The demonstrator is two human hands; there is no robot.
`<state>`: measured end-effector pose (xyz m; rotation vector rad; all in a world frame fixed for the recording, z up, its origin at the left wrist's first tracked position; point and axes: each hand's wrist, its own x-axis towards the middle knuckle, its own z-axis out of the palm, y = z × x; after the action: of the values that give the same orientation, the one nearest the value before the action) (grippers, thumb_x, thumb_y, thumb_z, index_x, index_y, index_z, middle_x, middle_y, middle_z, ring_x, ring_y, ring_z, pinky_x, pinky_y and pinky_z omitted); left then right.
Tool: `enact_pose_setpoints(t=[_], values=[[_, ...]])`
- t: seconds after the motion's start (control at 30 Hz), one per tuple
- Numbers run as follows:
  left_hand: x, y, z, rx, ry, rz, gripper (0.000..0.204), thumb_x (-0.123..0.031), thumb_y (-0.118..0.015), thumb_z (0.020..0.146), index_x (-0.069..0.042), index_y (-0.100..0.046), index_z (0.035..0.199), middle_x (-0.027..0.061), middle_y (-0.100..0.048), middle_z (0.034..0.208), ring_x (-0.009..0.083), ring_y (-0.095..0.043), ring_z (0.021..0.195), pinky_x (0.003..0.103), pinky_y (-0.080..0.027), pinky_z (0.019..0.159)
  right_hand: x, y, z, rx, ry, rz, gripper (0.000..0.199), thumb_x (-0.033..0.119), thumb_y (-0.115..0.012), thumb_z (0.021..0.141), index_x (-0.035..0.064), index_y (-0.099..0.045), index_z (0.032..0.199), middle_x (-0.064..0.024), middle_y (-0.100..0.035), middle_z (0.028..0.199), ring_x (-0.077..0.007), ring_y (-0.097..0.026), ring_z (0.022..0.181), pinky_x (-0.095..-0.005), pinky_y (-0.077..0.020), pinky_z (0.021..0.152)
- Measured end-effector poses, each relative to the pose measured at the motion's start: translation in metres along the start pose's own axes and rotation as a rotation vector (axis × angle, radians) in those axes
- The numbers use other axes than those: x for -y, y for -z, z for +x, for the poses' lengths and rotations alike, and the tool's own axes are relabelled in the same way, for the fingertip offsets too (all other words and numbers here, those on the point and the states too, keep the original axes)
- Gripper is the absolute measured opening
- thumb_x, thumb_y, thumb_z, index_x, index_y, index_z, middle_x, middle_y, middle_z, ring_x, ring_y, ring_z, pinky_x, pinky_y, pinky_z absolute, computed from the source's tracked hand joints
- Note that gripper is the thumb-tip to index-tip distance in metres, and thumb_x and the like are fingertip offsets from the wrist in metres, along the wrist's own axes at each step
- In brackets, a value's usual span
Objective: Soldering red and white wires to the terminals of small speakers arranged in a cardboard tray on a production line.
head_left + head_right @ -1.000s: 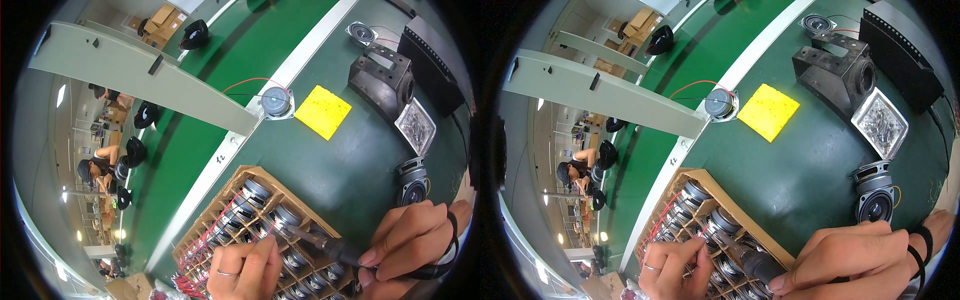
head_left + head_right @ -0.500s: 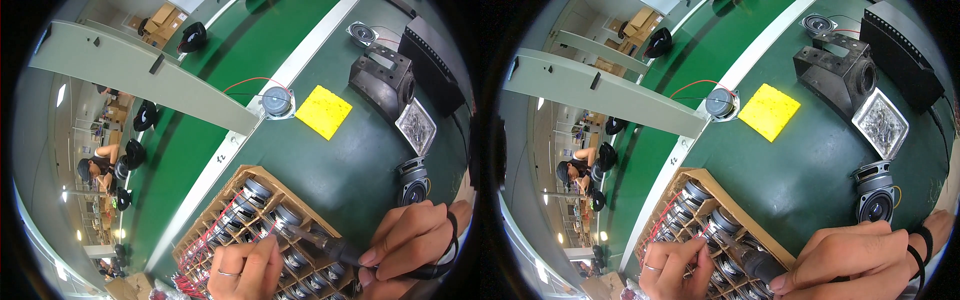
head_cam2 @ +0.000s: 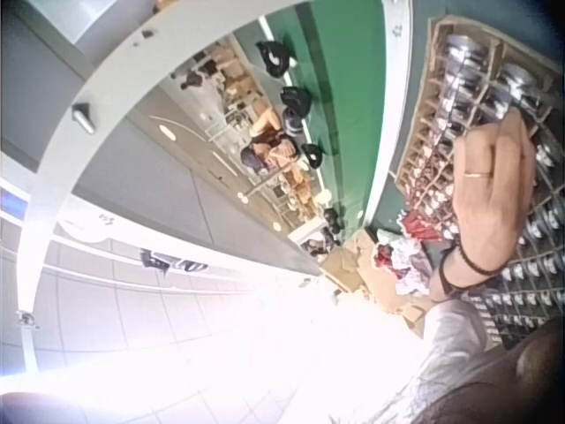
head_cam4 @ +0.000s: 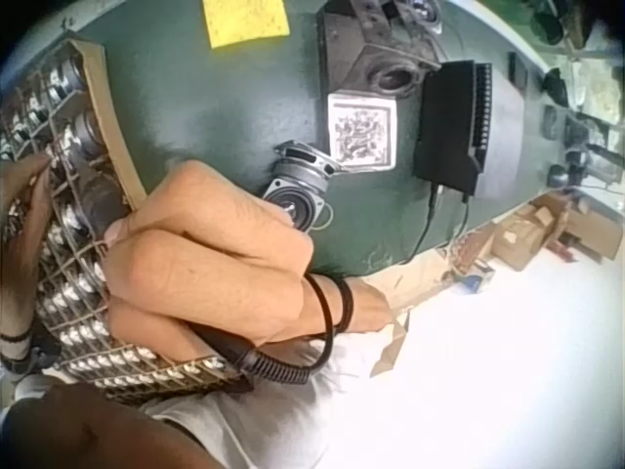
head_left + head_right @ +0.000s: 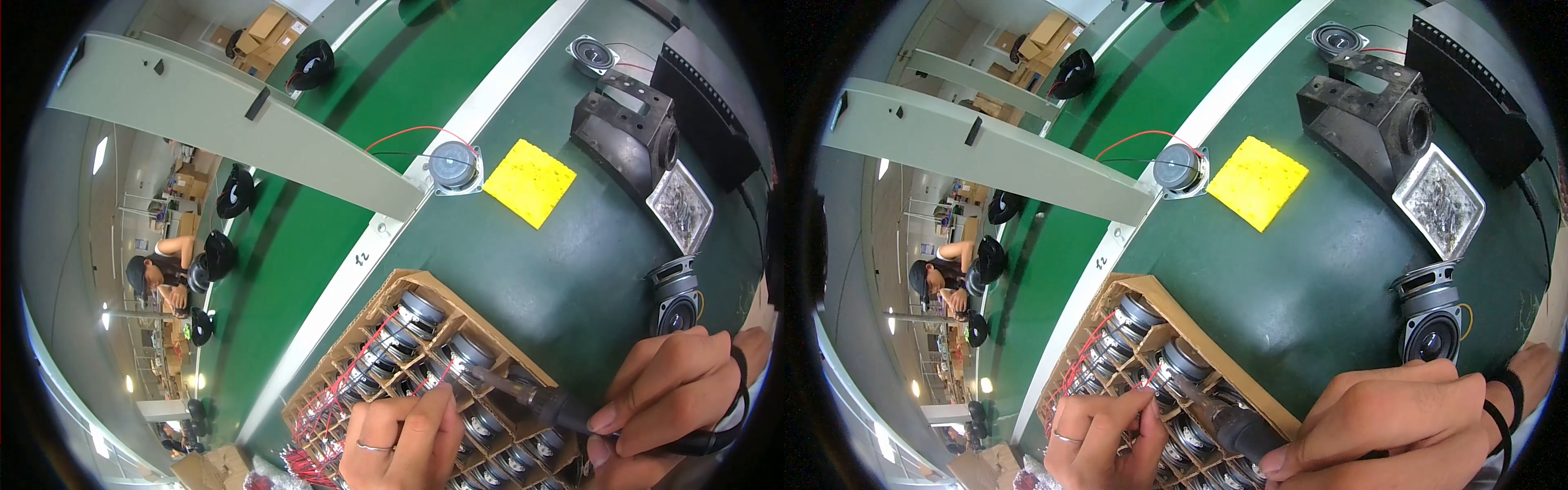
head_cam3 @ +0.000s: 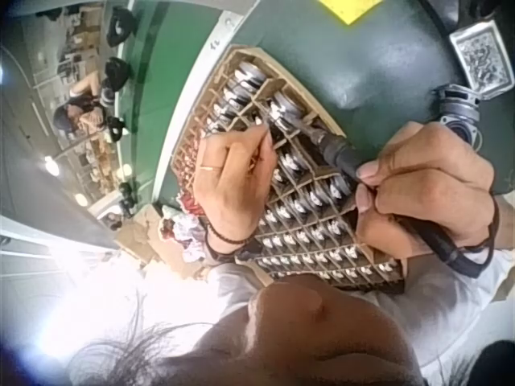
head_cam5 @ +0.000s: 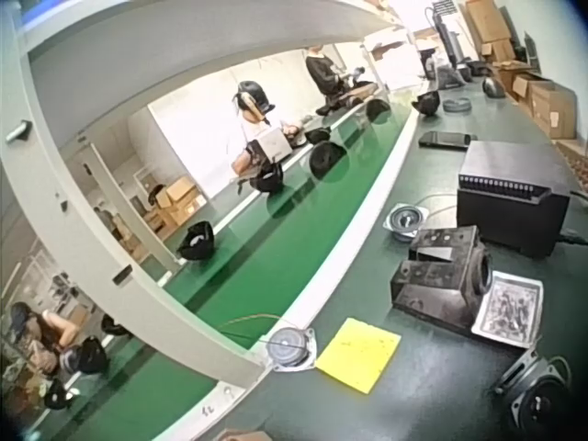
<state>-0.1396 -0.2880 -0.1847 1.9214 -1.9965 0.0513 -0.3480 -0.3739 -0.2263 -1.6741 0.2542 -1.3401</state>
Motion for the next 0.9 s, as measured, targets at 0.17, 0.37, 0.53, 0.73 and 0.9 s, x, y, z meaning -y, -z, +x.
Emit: enact_pose_setpoints(t=[0.17,0.37,0.53,0.73,0.9], values=[[0.0002,-0.0003,-0.0001,-0.001,0.002,-0.005,0.025,0.006,-0.081,0.075,-0.003,-0.073,0.097,0.0104,-0.065,0.087,0.0270,-0.064,0.077,0.035,-0.052,0.070,-0.0007,-0.0008,-0.0012,-0.012,-0.034,0.018,0.020,-0.009,-0.082,0.066,-0.0035,-0.065,0.076,-0.0139,-0.062,0.083,-0.0164,-0.062,0.061,-0.0249,-0.0541,0.057],[-0.0010,0.0006,0.0000,-0.004,-0.002,0.001,0.024,0.006,-0.081,0.075,-0.003,-0.073,0.097,0.0104,-0.064,0.087,0.0271,-0.064,0.077,0.035,-0.052,0.070,0.0009,0.0002,-0.0005,0.005,-0.022,0.018,0.020,-0.009,-0.082,0.066,-0.0034,-0.065,0.076,-0.0141,-0.062,0.084,-0.0163,-0.062,0.062,-0.0250,-0.0542,0.057],[-0.0009,0.0000,0.0006,-0.004,-0.002,0.005,0.024,0.006,-0.081,0.076,-0.003,-0.073,0.097,0.0101,-0.065,0.087,0.0265,-0.064,0.077,0.035,-0.052,0.070,0.0019,-0.0005,0.0008,-0.002,-0.027,-0.019,0.020,-0.010,-0.080,0.064,-0.0032,-0.065,0.075,-0.0138,-0.062,0.081,-0.0158,-0.062,0.061,-0.0251,-0.0537,0.055],[-0.0007,-0.0004,0.0012,-0.008,-0.008,0.003,0.024,0.005,-0.081,0.076,-0.004,-0.074,0.097,0.0099,-0.065,0.086,0.0258,-0.064,0.077,0.034,-0.052,0.069,-0.0020,-0.0007,-0.0005,-0.011,0.015,0.019,0.019,-0.008,-0.081,0.065,-0.0031,-0.065,0.075,-0.0133,-0.062,0.080,-0.0156,-0.062,0.060,-0.0250,-0.0536,0.056],[-0.0010,-0.0010,0.0012,-0.016,-0.009,0.005,0.025,0.004,-0.082,0.076,-0.004,-0.074,0.098,0.0092,-0.065,0.086,0.0253,-0.064,0.076,0.034,-0.053,0.068,0.0017,0.0003,0.0000,0.004,-0.017,0.008,0.019,-0.008,-0.081,0.065,-0.0031,-0.065,0.075,-0.0130,-0.062,0.081,-0.0155,-0.062,0.060,-0.0250,-0.0535,0.056]])
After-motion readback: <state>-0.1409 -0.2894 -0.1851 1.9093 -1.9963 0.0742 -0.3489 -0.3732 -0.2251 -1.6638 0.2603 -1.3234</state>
